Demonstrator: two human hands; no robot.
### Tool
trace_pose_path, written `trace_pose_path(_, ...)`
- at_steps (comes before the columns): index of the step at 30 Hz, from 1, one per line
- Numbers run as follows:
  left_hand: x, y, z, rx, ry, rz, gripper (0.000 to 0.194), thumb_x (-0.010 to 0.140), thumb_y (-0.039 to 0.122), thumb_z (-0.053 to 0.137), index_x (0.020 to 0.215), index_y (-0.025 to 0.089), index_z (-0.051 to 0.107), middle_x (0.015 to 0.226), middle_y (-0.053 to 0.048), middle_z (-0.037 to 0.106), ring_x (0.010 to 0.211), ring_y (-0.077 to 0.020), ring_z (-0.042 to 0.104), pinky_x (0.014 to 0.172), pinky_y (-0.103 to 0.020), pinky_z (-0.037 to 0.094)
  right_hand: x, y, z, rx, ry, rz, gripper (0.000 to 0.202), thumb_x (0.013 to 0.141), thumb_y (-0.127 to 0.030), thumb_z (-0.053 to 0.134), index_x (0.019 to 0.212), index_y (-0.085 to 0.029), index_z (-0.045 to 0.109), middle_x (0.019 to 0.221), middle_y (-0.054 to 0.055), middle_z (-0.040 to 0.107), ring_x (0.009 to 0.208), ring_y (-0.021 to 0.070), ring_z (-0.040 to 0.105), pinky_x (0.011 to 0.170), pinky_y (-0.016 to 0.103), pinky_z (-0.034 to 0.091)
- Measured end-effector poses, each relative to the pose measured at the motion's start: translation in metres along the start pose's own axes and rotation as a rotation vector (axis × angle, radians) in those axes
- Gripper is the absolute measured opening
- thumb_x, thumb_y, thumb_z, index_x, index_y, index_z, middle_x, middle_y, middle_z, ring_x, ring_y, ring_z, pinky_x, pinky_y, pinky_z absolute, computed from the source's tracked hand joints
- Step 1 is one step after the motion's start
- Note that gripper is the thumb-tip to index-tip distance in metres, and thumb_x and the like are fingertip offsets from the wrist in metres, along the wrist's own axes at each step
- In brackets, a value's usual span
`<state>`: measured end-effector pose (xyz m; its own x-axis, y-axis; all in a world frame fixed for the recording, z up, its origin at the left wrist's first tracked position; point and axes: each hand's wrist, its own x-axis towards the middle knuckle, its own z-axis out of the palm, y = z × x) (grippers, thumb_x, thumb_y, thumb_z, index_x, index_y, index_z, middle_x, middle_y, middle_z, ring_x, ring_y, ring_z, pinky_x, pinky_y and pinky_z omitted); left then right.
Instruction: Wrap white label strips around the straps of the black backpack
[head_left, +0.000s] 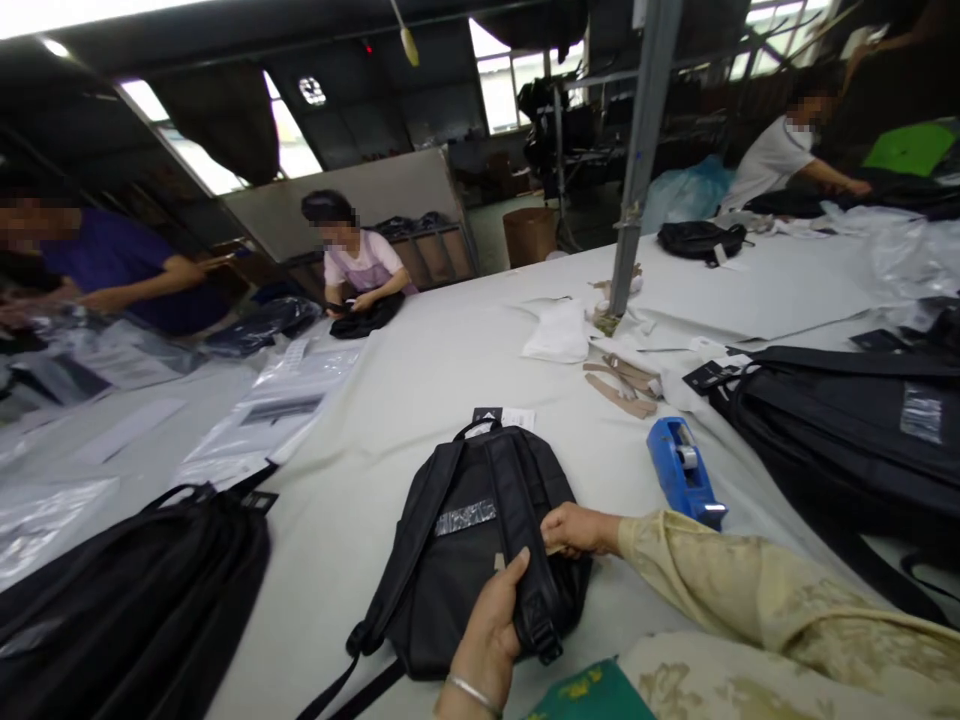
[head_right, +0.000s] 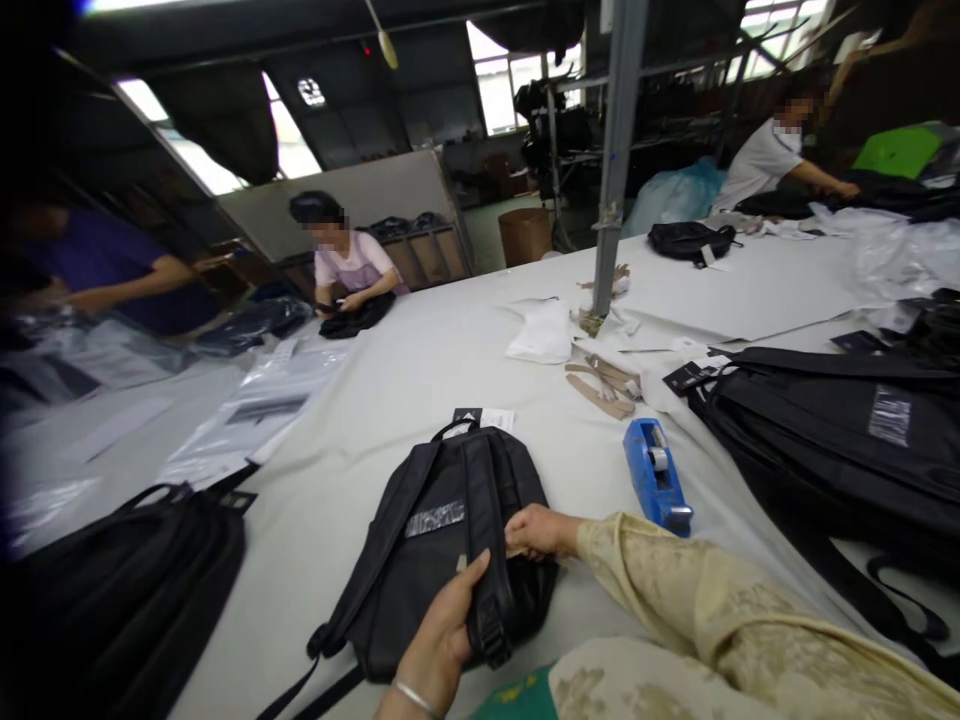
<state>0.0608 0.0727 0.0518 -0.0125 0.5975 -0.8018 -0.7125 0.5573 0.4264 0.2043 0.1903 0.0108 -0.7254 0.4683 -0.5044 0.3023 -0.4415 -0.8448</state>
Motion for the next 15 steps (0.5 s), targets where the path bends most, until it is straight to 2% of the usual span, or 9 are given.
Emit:
trace_pose_path(2, 0.001, -0.001, -0.002, 0.034, 0.027, 0.056, 0.047, 0.072, 0.030, 0.077, 0.105, -0.001, 0.063, 0.083, -0.020, 0.074, 0.076, -0.0292, 0.073, 0.076, -0.041, 0.061, -0.010, 0.000, -0.010, -0.014, -0.072, 0.015, 0.015, 0.072, -0.029, 0.064, 0.076, -0.015, 0.061, 0.049, -0.007, 0.052, 0.037, 0.0049, 0.044, 0.037, 0.015, 0.034)
trace_pose_path(5, 0.003, -0.003, -0.007, 0.118, 0.118, 0.165, 0.044, 0.069, 0.028, 0.080, 0.100, 0.001, 0.065, 0.083, -0.019, 0.074, 0.070, -0.0252, 0.072, 0.070, -0.036, 0.060, -0.028, -0.005, -0.031, -0.178, -0.172, 0.106, 0.016, 0.069, -0.027, 0.065, 0.078, -0.014, 0.064, 0.055, -0.004, 0.059, 0.040, 0.0061, 0.050, 0.036, 0.015, 0.033)
trace_pose_path(8, 0.003, -0.005, -0.008, 0.124, 0.115, 0.177, 0.042, 0.067, 0.030, 0.081, 0.094, 0.002, 0.067, 0.082, -0.018, 0.074, 0.069, -0.0249, 0.071, 0.068, -0.035, 0.060, -0.037, -0.014, -0.042, -0.353, -0.123, 0.181, 0.010, 0.070, -0.025, 0.061, 0.073, -0.015, 0.064, 0.052, -0.004, 0.059, 0.037, 0.0070, 0.048, 0.032, 0.015, 0.027)
trace_pose_path(10, 0.003, -0.007, -0.007, 0.084, 0.071, 0.135, 0.040, 0.068, 0.033, 0.080, 0.088, 0.001, 0.068, 0.079, -0.019, 0.074, 0.069, -0.0260, 0.071, 0.069, -0.037, 0.060, -0.032, -0.020, -0.039, -0.389, -0.067, 0.171, 0.009, 0.072, -0.024, 0.059, 0.071, -0.016, 0.064, 0.049, -0.004, 0.059, 0.035, 0.0065, 0.045, 0.032, 0.016, 0.026)
trace_pose_path(12, 0.002, -0.007, -0.005, 0.046, 0.033, 0.114, 0.038, 0.069, 0.034, 0.079, 0.085, 0.002, 0.068, 0.077, -0.019, 0.074, 0.070, -0.0265, 0.072, 0.071, -0.037, 0.060, -0.022, -0.025, -0.031, -0.401, -0.052, 0.134, 0.009, 0.071, -0.022, 0.059, 0.069, -0.015, 0.064, 0.049, -0.004, 0.058, 0.037, 0.0061, 0.045, 0.036, 0.016, 0.031)
trace_pose_path(15, 0.000, -0.004, -0.007, 0.072, 0.069, 0.153, 0.035, 0.069, 0.030, 0.079, 0.089, 0.004, 0.069, 0.084, -0.019, 0.075, 0.075, -0.0266, 0.072, 0.075, -0.037, 0.060, -0.005, -0.037, -0.021, -0.410, -0.073, 0.071, 0.007, 0.069, -0.018, 0.060, 0.065, -0.014, 0.064, 0.048, -0.005, 0.055, 0.041, 0.0059, 0.046, 0.042, 0.017, 0.037)
